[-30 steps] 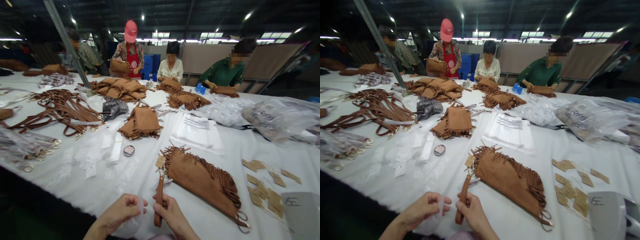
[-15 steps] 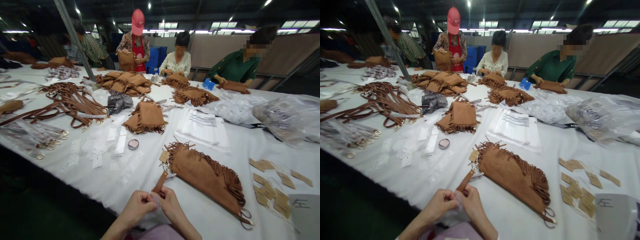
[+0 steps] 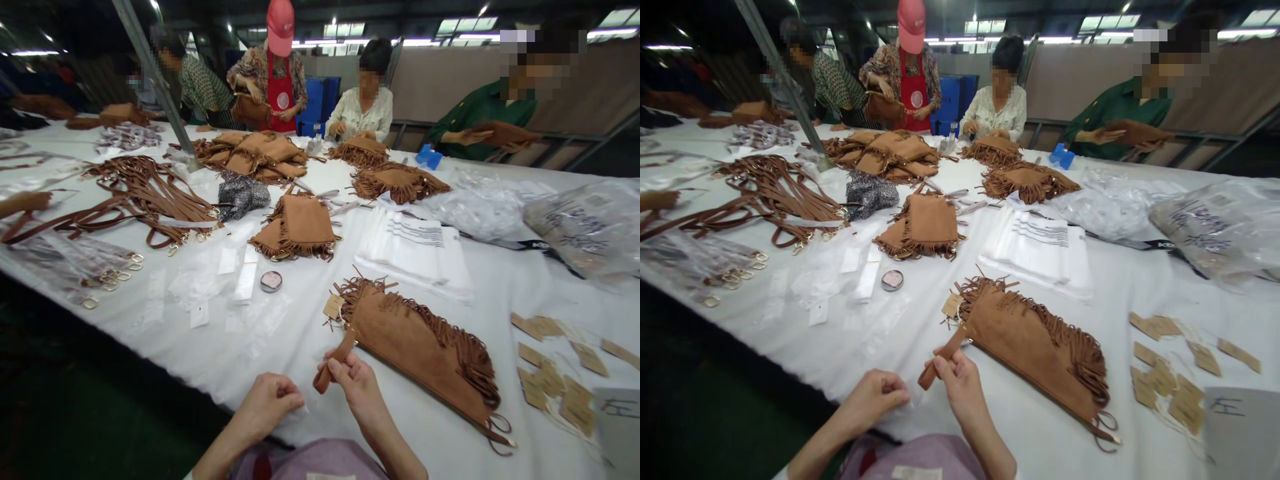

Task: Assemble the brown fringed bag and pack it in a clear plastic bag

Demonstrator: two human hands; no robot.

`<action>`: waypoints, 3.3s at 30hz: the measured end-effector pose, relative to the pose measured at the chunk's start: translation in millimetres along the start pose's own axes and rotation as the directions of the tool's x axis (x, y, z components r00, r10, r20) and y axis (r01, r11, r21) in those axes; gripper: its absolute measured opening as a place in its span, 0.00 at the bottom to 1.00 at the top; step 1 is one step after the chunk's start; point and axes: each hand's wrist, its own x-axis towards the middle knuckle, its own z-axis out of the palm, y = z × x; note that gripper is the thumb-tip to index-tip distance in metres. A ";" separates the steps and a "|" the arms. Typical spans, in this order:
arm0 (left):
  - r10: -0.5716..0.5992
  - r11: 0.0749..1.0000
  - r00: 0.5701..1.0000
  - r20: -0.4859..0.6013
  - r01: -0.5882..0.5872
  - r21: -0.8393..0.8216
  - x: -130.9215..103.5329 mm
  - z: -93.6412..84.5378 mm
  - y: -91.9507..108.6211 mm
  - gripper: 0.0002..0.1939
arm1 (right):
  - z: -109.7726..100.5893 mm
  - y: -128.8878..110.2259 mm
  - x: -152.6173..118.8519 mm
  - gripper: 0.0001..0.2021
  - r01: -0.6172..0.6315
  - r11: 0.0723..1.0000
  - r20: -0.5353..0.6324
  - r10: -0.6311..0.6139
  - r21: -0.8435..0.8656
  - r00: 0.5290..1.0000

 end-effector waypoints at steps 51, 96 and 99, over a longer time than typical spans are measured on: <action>-0.006 0.902 0.995 -0.095 -0.036 -0.430 58.4 32.9 10.1 0.21 | 4.3 23.9 26.5 0.20 -0.220 0.939 -0.230 0.283 0.264 0.931; 0.092 0.973 0.990 0.105 -0.067 -0.220 55.3 34.6 13.7 0.31 | -14.0 26.4 44.2 0.18 -0.259 0.883 -0.250 0.373 0.392 0.894; 0.075 0.962 0.993 0.095 -0.047 -0.271 61.7 39.4 19.7 0.31 | -14.4 22.9 43.3 0.20 -0.223 0.891 -0.273 0.347 0.396 0.897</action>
